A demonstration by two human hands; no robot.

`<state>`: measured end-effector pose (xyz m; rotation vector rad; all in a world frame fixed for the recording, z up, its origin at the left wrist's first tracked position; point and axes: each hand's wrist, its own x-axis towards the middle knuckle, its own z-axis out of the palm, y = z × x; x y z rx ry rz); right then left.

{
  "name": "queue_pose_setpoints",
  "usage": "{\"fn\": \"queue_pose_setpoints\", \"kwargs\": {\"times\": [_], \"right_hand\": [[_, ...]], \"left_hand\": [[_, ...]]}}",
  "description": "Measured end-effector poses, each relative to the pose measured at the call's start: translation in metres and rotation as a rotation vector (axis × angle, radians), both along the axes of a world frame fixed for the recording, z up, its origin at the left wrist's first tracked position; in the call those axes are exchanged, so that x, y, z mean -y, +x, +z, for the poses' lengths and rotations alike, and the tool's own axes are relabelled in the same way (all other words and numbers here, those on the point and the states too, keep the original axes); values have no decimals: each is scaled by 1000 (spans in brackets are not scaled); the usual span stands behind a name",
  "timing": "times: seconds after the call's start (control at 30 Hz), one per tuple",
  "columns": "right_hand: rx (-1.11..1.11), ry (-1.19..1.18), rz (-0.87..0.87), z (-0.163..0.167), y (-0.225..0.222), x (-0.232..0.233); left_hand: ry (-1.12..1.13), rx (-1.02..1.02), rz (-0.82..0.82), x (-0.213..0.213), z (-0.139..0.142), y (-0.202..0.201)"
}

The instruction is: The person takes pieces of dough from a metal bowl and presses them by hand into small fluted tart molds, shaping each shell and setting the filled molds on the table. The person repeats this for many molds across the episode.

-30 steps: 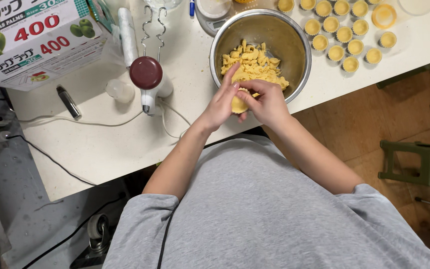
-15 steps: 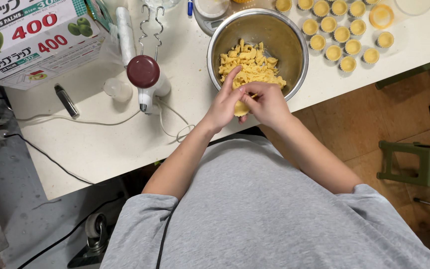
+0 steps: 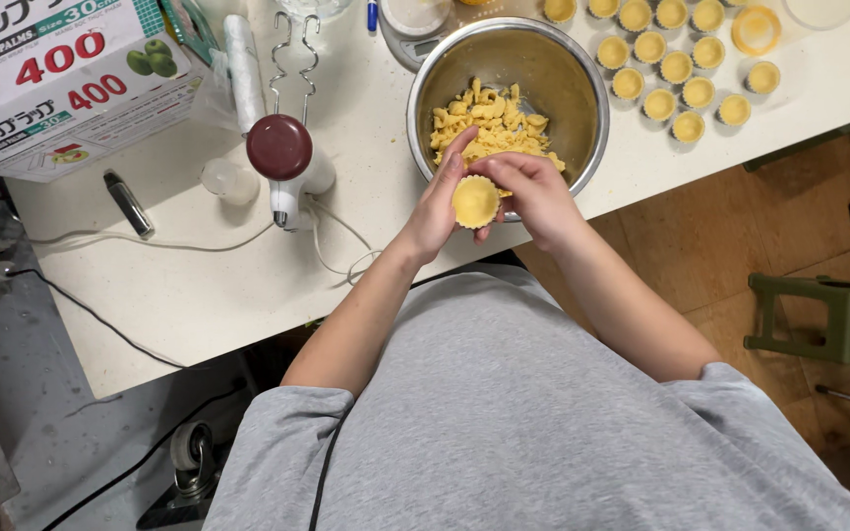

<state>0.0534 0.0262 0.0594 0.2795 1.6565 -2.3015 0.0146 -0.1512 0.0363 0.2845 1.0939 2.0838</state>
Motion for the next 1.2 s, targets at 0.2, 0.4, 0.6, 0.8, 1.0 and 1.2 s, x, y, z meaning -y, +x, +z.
{"fn": "queue_pose_setpoints", "kwargs": {"times": [0.2,0.4,0.6,0.8,1.0,1.2], "right_hand": [[-45,64,32,11,4,-8],[-100,376,100,36,3,7],[-145,424,124,49,-3,14],[-240,347,193,50,-2,6],[-211,321,168,47,-5,5],[-224,374,147,41,-5,7]], "left_hand": [[35,37,-5,1,5,6],[31,67,-68,1,15,7],[-68,3,-53,1,13,6],[-137,-255,42,-3,6,2],[20,-9,-67,0,17,-4],[-53,1,-45,0,22,-2]]}}
